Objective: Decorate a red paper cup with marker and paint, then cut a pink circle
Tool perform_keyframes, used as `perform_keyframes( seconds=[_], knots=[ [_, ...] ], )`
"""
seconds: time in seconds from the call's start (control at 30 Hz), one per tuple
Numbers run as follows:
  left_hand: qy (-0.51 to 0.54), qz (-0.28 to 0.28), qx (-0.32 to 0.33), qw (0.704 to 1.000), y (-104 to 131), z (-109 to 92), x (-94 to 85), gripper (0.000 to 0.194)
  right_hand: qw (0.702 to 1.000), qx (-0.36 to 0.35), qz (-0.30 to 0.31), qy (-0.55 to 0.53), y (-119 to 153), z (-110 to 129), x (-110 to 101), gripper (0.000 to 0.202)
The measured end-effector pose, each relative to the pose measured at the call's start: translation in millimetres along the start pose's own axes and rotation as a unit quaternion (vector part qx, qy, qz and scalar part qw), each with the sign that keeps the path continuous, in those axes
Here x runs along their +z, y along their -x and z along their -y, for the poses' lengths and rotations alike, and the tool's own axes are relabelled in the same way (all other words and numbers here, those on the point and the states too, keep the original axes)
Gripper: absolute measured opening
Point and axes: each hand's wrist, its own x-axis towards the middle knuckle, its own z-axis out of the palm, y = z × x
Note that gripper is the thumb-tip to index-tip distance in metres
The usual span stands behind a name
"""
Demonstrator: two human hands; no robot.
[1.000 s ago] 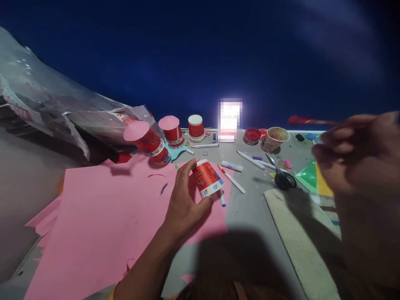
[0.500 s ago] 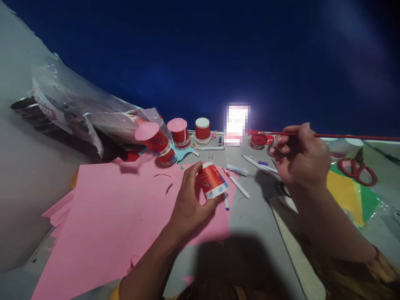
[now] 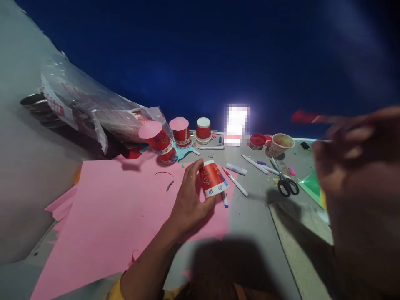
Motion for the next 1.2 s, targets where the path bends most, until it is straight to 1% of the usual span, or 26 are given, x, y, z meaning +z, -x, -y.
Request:
perform_keyframes(
  seconds=[0.03,0.07,0.1,0.17,0.2,0.3,0.37,0.47,0.53,0.67,0.8,0.9,1.0,1.1,1.2],
  knots=[
    [-0.003,0.001,0.006,1.000,0.1,0.6,-0.1,0.079,0.999,0.020,0.008,-0.048,15.0,-7.7,2.1,0.045],
    [-0.005,0.003,0.012,1.000,0.3,1.4,0.0,0.080,0.993,0.077,0.062,-0.064,30.0,-18.6,5.4,0.039],
    [-0.008,0.006,0.018,1.000,0.5,2.5,0.2,0.080,0.986,0.109,0.092,-0.081,43.6,-31.4,9.2,0.037],
    [-0.014,0.012,0.029,0.999,0.9,4.8,1.0,0.082,0.976,0.152,0.110,-0.110,62.6,-58.0,16.0,0.040],
    [-0.016,0.015,0.032,0.999,1.1,5.9,1.4,0.083,0.973,0.162,0.118,-0.117,67.3,-69.6,18.1,0.041],
    [-0.021,0.018,0.032,0.999,1.2,7.2,1.5,0.083,0.967,0.176,0.135,-0.126,68.1,-91.3,18.0,0.041],
    [-0.024,0.018,0.030,0.999,0.8,6.6,0.9,0.082,0.967,0.171,0.144,-0.120,65.2,-95.2,14.8,0.039],
    [-0.024,0.015,0.026,0.999,0.3,5.3,0.4,0.081,0.969,0.161,0.170,-0.082,65.5,-92.9,10.6,0.033],
    [-0.016,0.014,0.027,0.999,0.4,5.1,0.7,0.081,0.973,0.141,0.179,-0.048,69.0,-90.4,9.3,0.028],
    [-0.006,0.010,0.028,1.000,1.4,6.4,1.9,0.083,0.982,0.062,0.178,0.001,75.7,-88.4,7.9,0.020],
    [-0.007,0.006,0.029,1.000,1.7,7.6,2.3,0.083,0.979,-0.015,0.200,0.020,77.2,-86.7,4.5,0.014],
    [-0.001,0.005,0.030,1.000,1.4,8.4,2.3,0.083,0.968,-0.093,0.230,0.034,75.6,-83.4,0.5,0.010],
    [-0.001,0.004,0.033,0.999,1.4,9.7,2.5,0.083,0.948,-0.164,0.269,0.041,72.8,-79.4,-2.1,0.010],
    [-0.013,-0.001,0.041,0.999,1.8,11.3,3.4,0.083,0.933,-0.205,0.291,0.044,71.1,-76.1,-2.2,0.012],
    [-0.027,-0.002,0.060,0.998,2.4,13.0,4.8,0.085,0.926,-0.224,0.298,0.059,72.1,-74.3,-2.1,0.012]
  ],
)
